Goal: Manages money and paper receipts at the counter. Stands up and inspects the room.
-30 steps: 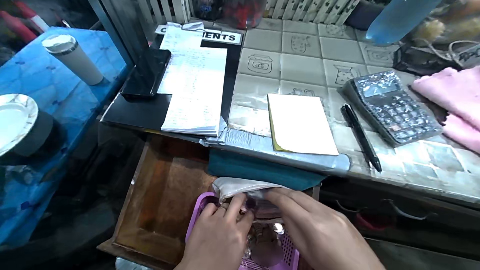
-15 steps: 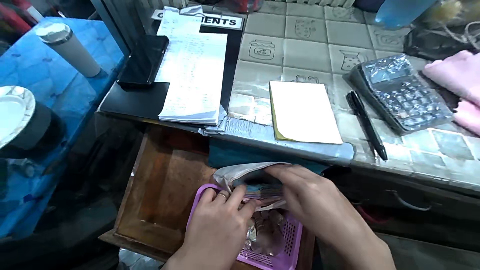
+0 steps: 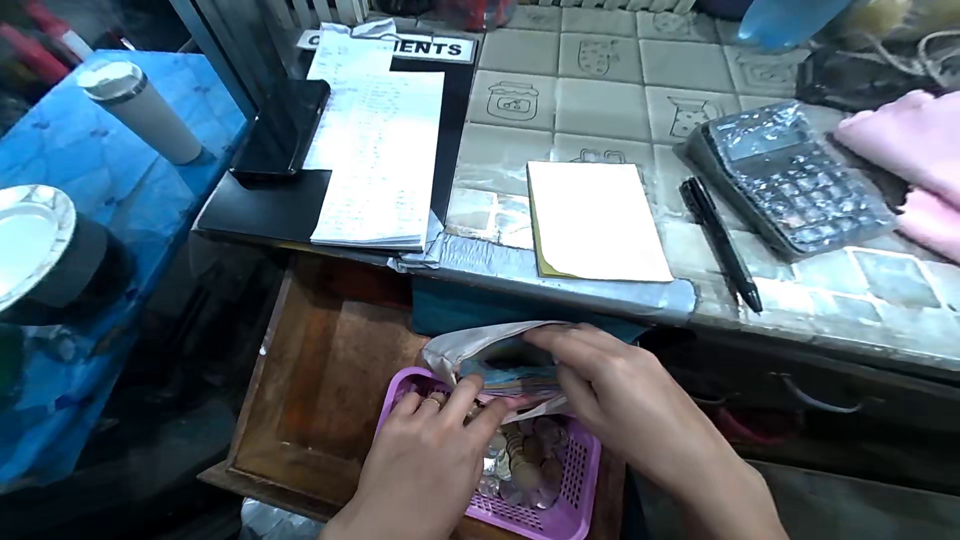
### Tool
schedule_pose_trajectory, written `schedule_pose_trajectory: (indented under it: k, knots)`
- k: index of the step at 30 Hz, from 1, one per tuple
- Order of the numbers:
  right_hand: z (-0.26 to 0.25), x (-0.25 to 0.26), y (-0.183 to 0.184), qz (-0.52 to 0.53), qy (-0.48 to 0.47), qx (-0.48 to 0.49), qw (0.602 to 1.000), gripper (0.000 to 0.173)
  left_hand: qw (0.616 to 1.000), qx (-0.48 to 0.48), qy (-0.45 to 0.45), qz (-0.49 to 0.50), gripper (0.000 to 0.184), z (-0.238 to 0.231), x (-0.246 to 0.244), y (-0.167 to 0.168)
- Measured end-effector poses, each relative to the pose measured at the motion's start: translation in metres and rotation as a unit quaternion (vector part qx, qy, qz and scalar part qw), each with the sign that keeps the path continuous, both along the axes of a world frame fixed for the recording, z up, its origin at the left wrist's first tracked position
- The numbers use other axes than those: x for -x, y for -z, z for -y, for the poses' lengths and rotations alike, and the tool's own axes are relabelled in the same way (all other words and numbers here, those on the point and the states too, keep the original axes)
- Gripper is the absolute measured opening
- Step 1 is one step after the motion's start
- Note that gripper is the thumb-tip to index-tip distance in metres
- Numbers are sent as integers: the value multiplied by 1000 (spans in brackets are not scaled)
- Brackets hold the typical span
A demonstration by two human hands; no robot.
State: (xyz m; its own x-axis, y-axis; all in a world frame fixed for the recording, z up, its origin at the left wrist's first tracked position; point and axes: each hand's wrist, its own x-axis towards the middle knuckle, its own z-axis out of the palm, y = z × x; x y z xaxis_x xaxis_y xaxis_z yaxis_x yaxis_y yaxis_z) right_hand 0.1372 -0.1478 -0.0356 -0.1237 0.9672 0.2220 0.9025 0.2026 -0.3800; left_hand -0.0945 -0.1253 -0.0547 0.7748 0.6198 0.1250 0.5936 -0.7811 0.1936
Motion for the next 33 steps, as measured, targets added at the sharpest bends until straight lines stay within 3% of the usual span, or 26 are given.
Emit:
schedule_pose_trajectory:
  k: [19, 27, 33]
  knots:
    - [22, 0, 1, -27, -33, 10, 999, 43, 993, 80, 14, -81, 47, 8, 4, -21]
    - [27, -4, 0, -56, -43, -79, 994, 37, 995, 87, 21, -47, 45, 6, 4, -14]
    - [32, 1, -12, -60, -2, -53, 997, 37, 997, 75, 20, -30, 48, 5, 0, -12]
